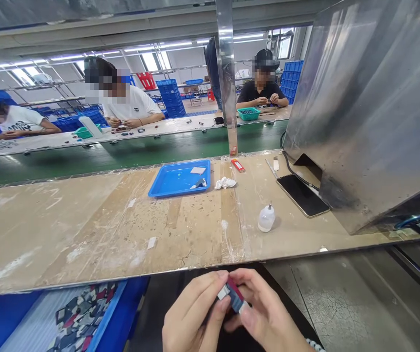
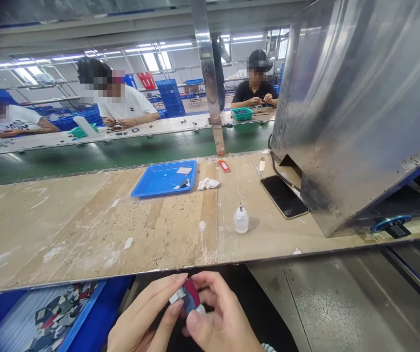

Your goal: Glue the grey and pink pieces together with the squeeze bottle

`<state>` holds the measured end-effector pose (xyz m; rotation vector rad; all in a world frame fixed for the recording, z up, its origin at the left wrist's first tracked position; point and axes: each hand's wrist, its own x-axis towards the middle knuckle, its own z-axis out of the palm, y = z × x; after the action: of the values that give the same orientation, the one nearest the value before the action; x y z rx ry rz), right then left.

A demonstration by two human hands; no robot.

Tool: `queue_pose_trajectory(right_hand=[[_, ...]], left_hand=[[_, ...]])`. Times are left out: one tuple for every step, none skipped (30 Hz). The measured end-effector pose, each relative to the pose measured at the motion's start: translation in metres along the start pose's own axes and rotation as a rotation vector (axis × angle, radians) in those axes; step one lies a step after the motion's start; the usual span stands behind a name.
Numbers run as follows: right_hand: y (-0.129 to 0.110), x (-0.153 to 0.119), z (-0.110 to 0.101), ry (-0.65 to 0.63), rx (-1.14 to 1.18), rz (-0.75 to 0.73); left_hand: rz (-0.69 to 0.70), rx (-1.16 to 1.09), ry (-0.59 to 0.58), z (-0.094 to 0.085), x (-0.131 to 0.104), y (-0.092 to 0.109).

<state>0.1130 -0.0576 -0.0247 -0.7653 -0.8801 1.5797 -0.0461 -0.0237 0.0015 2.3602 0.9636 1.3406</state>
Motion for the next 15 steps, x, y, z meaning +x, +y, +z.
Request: queue_pose_trajectory(right_hand=[[0.000,-0.002,-0.001,-0.045,0.060,0.110],[0.001,-0.003,-0.002,-0.075,0.112,0.216],[0.002,-0.004,-0.003,-0.080,0.150,0.300],[0.003,-0.006,-0.002,-0.071,0.174,0.360],[0.003,-0.007,-0.001,-0.058,0.190,0.399],[0.003,-0.008,0.000,-0.039,0.207,0.427],[0.002,-0.008,0.002,-0.016,0.227,0.452],[0.000,-0.008,0.004,0.012,0.251,0.472],[-0.002,-0.008,0.007,0.046,0.282,0.491],[-0.004,-0.008,0.008,0.078,0.314,0.513],[-0.005,-0.007,0.010,0.119,0.340,0.533],[-0.006,-0.007,0.011,0.159,0.359,0.548],[-0.006,-0.007,0.012,0.192,0.369,0.564],[-0.004,-0.007,0.013,0.230,0.369,0.578],[-0.001,-0.007,0.013,0.278,0.352,0.581]], left_hand=[[0.037,0.003,-0.020,-0.001,-0.001,0.000],[0.072,-0.002,-0.046,-0.001,-0.001,-0.001],[0.103,-0.011,-0.080,-0.001,-0.001,-0.001],[0.135,-0.022,-0.118,-0.001,0.000,-0.001],[0.156,-0.032,-0.151,0.000,0.000,-0.001],[0.157,-0.039,-0.179,0.001,0.001,-0.001],[0.147,-0.047,-0.193,0.003,0.001,0.000],[0.116,-0.056,-0.199,0.004,0.000,0.001],[0.079,-0.060,-0.195,0.005,0.000,0.002],[0.051,-0.060,-0.188,0.006,-0.001,0.003],[0.029,-0.051,-0.190,0.006,-0.002,0.003],[0.022,-0.032,-0.201,0.006,-0.002,0.004],[0.025,-0.004,-0.218,0.007,-0.002,0.004],[0.030,0.032,-0.242,0.007,-0.002,0.004],[0.045,0.068,-0.268,0.007,-0.002,0.003]])
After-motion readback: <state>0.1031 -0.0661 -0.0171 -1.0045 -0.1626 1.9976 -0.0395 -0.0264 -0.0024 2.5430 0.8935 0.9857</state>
